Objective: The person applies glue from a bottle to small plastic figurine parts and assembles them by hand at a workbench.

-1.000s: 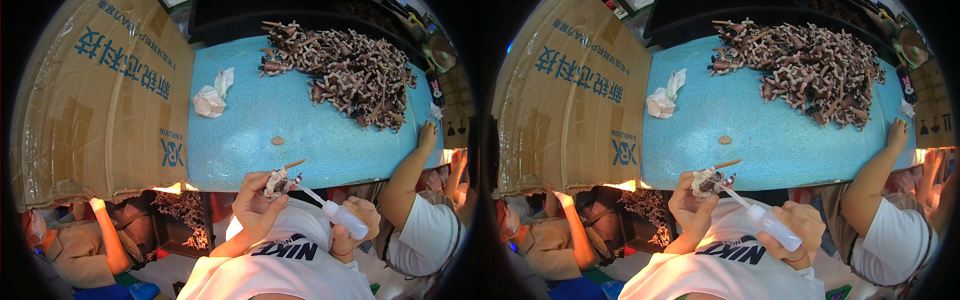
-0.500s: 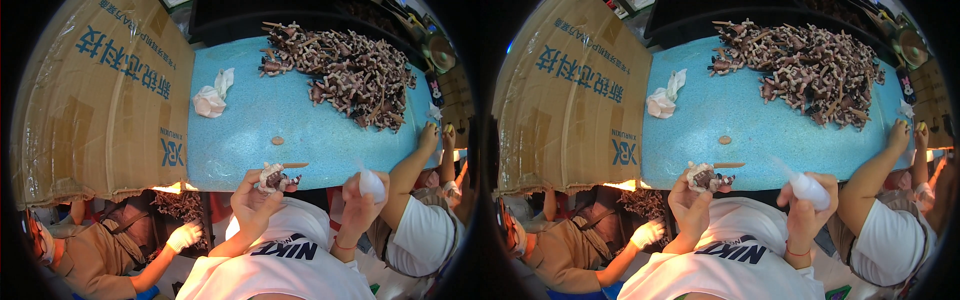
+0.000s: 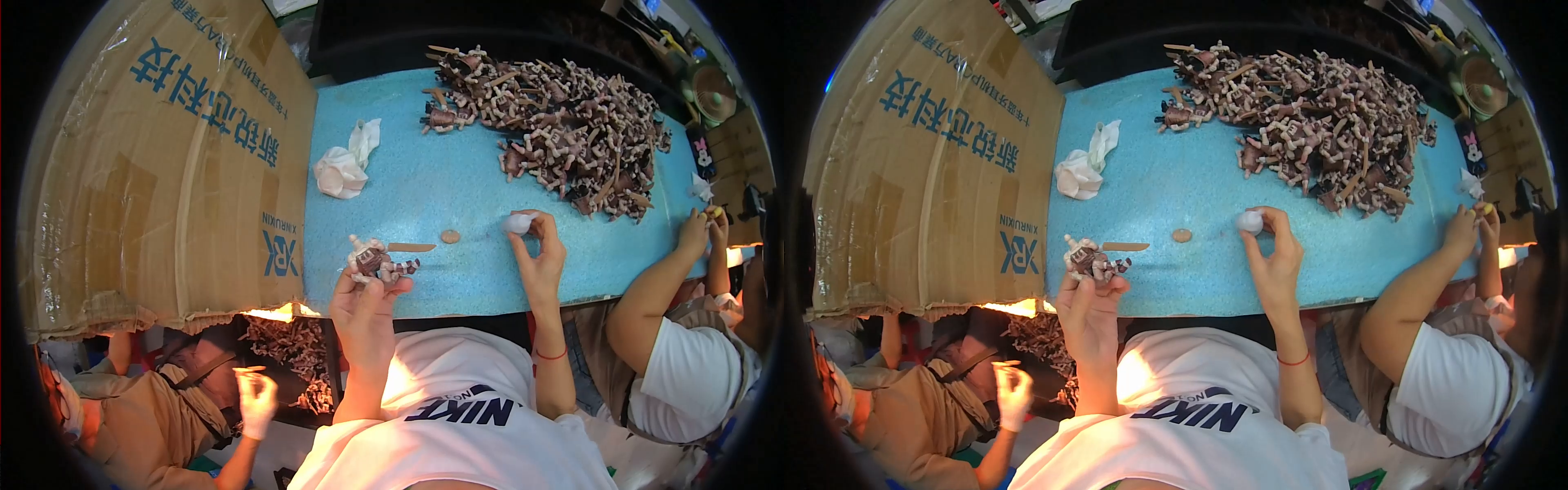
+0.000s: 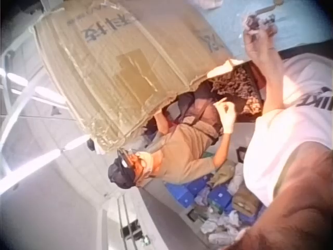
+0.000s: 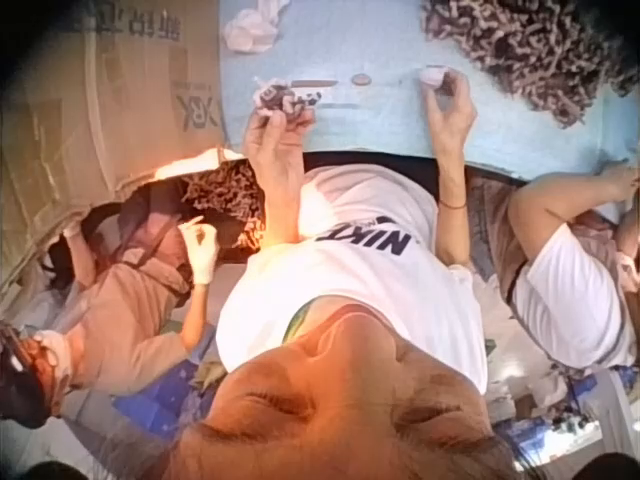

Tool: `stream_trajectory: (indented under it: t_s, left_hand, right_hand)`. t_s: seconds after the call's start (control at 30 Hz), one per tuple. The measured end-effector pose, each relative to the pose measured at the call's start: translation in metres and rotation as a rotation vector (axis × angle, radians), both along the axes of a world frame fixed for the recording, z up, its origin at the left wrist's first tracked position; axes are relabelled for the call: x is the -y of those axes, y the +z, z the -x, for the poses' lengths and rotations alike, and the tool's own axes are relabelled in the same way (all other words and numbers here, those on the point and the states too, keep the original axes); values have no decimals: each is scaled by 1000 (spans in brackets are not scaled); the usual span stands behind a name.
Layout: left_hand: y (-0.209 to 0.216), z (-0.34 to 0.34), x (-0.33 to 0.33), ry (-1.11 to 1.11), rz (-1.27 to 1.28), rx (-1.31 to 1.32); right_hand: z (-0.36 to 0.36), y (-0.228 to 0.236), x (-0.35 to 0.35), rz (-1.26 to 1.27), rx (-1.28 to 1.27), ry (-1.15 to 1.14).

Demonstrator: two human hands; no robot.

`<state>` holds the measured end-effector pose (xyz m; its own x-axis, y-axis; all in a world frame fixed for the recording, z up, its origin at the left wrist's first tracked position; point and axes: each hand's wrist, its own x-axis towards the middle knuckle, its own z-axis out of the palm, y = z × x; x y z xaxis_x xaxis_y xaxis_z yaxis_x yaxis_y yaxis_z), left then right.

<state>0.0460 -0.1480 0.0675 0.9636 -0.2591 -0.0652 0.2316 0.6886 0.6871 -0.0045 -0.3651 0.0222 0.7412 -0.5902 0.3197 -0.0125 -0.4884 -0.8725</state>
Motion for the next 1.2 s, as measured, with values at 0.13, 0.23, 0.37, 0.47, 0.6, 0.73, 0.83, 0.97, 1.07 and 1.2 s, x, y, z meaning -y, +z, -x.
stream_trajectory:
  t_s: [0.13, 0.23, 0.37, 0.47, 0.6, 0.73, 0.83, 0.97, 1.07, 1.2]
  left_hand:
    - [-9, -4, -2, 30, -78, -2]
    - [-9, -5, -3, 59, -40, -43]
    - [-10, -4, 1, 19, -97, -17]
    - [-10, -2, 1, 24, -106, -18]
    - [-9, 0, 2, -21, -117, -26]
    - [-11, 2, 3, -113, -58, -51]
    - [-15, 8, 7, -89, -148, 67]
    - [-18, 12, 17, 109, -337, 457]
    - [-20, 16, 16, 164, -474, 621]
    - [-22, 19, 14, 224, -588, 766]
  right_hand:
    - [12, 9, -4, 232, 15, -226]
    - [30, 11, -13, 380, -17, -109]
    - [-5, 23, -45, 461, 46, 186]
    - [-31, 21, -51, 531, -90, 245]
    - [-33, 5, -43, 550, -67, 265]
    - [-13, 30, -48, -300, -18, 264]
    - [2, 49, -49, -612, 89, 298]
    - [17, 63, -49, -723, 175, 361]
    - [22, 73, -53, -934, 211, 428]
    - [26, 80, -59, -1006, 218, 524]
